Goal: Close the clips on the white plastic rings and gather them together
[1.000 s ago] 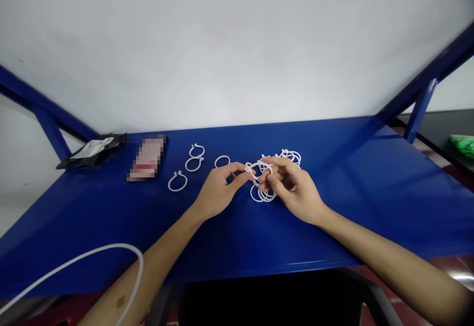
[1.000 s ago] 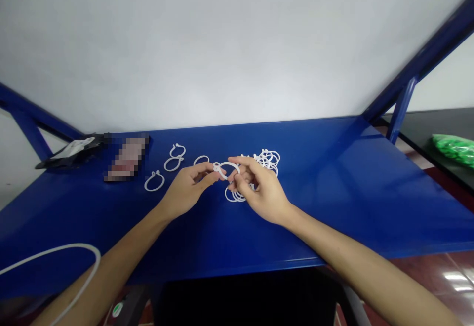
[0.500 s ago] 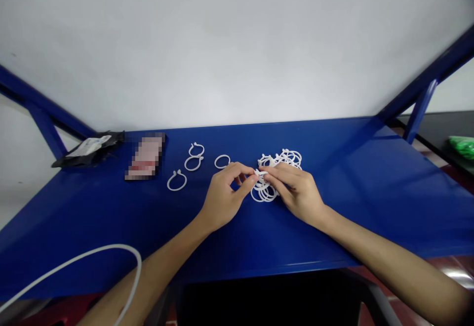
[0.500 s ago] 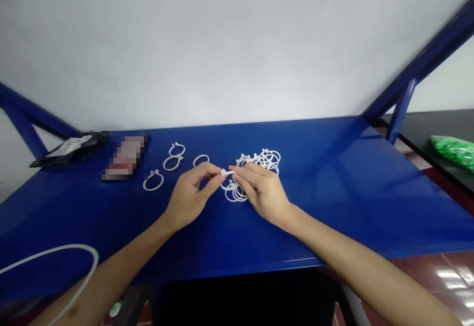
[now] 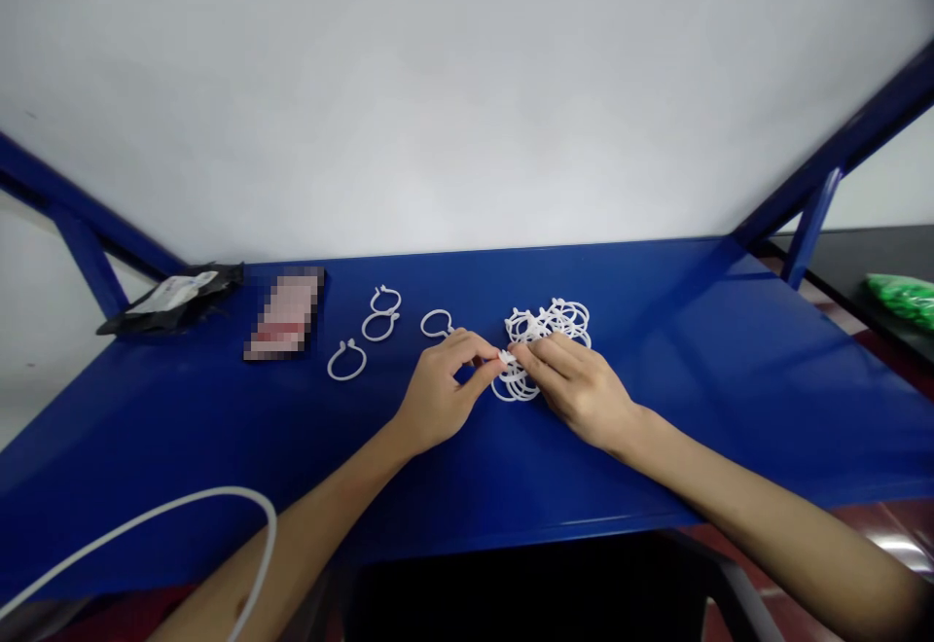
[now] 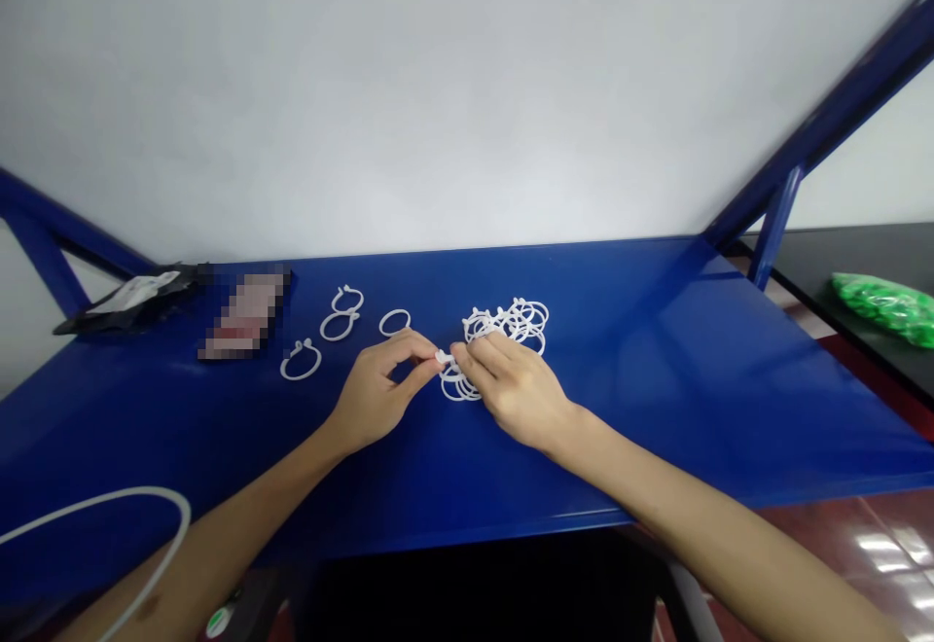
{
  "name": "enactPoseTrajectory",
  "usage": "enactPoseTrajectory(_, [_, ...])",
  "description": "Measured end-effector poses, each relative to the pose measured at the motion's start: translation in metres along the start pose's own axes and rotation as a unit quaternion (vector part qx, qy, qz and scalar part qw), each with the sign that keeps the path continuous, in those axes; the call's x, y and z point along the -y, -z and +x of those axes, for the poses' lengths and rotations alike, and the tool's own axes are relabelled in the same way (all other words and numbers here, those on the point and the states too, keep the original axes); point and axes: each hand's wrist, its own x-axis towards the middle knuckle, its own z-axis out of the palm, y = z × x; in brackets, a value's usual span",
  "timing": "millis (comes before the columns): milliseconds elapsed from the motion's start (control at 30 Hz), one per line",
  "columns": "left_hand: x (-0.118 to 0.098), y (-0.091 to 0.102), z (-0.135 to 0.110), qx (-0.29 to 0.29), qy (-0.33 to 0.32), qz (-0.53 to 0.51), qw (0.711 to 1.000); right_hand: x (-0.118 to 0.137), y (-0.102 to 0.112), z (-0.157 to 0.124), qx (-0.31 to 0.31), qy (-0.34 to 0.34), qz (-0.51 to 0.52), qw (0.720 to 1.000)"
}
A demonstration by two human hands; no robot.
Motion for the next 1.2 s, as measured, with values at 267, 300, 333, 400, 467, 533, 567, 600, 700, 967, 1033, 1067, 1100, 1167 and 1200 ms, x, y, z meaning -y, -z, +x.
enactPoseTrajectory(267, [0.006, -0.003, -0.001, 0.02, -0.014, 0.008, 1.0, -0.004, -0.002, 0.0, 0.009, 0.025, -0.02, 0.999])
enactPoseTrajectory(300, [0.006, -0.002, 0.0, 0.022, -0.015, 0.011, 1.0, -0.005, -0.003, 0.0, 0.011, 0.022, -0.022, 0.999])
enactPoseTrajectory(333, [0.006, -0.001, 0.001, 0.026, -0.017, 0.015, 0.999, -0.005, -0.005, 0.0, 0.013, 0.016, -0.023, 1.0])
enactPoseTrajectory(400, [0.008, 0.006, 0.005, 0.039, -0.02, 0.039, 0.998, -0.006, -0.006, 0.001, 0.012, -0.01, -0.014, 1.0])
enactPoseTrajectory(467, [0.013, 0.017, 0.011, 0.039, -0.024, 0.099, 0.994, -0.009, -0.007, 0.003, 0.001, -0.048, 0.004, 0.999])
enactPoseTrajectory(533, [0.024, 0.031, 0.016, 0.011, -0.027, 0.196, 0.98, -0.014, -0.006, 0.004, -0.015, -0.089, 0.009, 0.996])
enactPoseTrajectory(567, [0.03, 0.038, 0.017, 0.007, -0.022, 0.242, 0.97, -0.019, -0.006, 0.004, -0.02, -0.109, 0.004, 0.994])
enactPoseTrajectory(600, [0.038, 0.044, 0.018, 0.015, -0.008, 0.286, 0.958, -0.024, -0.006, 0.003, -0.02, -0.128, -0.005, 0.992])
enactPoseTrajectory(700, [0.057, 0.055, 0.018, 0.083, 0.02, 0.353, 0.932, -0.039, -0.007, -0.001, 0.0, -0.161, -0.044, 0.986])
enactPoseTrajectory(967, [0.039, 0.049, 0.018, 0.074, 0.052, 0.204, 0.975, -0.038, -0.001, 0.003, -0.031, -0.179, -0.036, 0.983])
enactPoseTrajectory(1033, [0.025, 0.044, 0.016, 0.081, 0.096, 0.077, 0.989, -0.027, 0.002, 0.007, -0.046, -0.157, 0.04, 0.986])
enactPoseTrajectory(1067, [0.019, 0.041, 0.015, 0.088, 0.11, 0.012, 0.99, -0.021, 0.002, 0.008, -0.05, -0.145, 0.078, 0.985])
enactPoseTrajectory(1100, [0.013, 0.037, 0.013, 0.096, 0.117, -0.046, 0.987, -0.016, 0.003, 0.009, -0.054, -0.135, 0.113, 0.983])
enactPoseTrajectory(1167, [0.005, 0.03, 0.01, 0.109, 0.122, -0.128, 0.978, -0.006, 0.002, 0.01, -0.062, -0.122, 0.169, 0.976])
enactPoseTrajectory(1200, [0.002, 0.027, 0.008, 0.112, 0.124, -0.152, 0.974, -0.002, 0.001, 0.009, -0.065, -0.123, 0.193, 0.971])
